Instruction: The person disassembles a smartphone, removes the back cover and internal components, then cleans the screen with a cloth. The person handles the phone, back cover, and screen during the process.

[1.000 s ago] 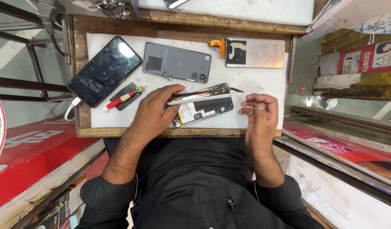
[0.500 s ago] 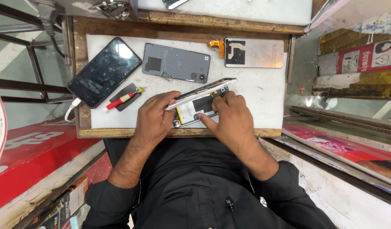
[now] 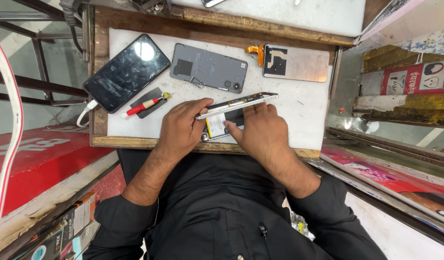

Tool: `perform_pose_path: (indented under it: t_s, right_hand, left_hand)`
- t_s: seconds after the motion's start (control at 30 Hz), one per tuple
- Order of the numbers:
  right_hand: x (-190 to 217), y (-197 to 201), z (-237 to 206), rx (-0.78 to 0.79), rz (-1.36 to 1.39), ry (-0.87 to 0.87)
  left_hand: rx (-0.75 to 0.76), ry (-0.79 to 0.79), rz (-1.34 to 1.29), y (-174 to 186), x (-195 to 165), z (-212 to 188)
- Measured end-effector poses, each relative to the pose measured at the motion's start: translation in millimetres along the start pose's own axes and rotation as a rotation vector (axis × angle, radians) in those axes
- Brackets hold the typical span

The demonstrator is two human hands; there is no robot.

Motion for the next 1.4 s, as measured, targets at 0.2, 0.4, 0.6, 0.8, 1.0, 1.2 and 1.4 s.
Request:
perform_pose_path:
  t_s: [0.2, 0.4, 0.6, 0.8, 1.0, 1.2, 1.4]
  right_hand:
    - [1.4, -4.0, 6.6, 0.051, -0.077, 0.024]
    - [0.9, 1.4, -1.8, -0.038, -0.031, 0.021]
    - [4.2, 18.2, -10.9, -0.194, 0.173, 0.027]
    - [14.0, 16.4, -18.7, -0.339, 0.355, 0.037]
    - [-12.3, 10.3, -22.9, -0.298, 0.648, -0.05]
    - [-47.6, 9.4, -35.8, -0.273, 0.86, -0.196]
    - [-66.0, -21.7, -48.0, -0.182, 1.105, -0.363]
  left_hand:
    - [-0.017, -0.034, -0.015, 1.3, -3.1, 2.4]
    - [0.002, -0.011, -0.012, 1.9, -1.6, -1.1]
    - [0.005, -0.007, -0.015, -0.2, 0.8, -0.4]
    - [0.015, 0.001, -0.014, -0.1, 0.3, -1.1]
    - [0.012, -0.008, 0.014, 1.2, -1.8, 0.5]
    - [0.011, -0.011, 0.044, 0.2, -4.2, 3.5]
    - [0.01, 0.016, 0.054, -1.0, -5.9, 5.6]
Point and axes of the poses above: each hand's wrist, its own z-axis towards the middle knuckle, its own y-axis out of the back of the hand, x = y × z, the point moved 7 cm from there along z, towards the middle knuckle, and after that the axes turned 13 degrees about -x, right-handed, at the moved point
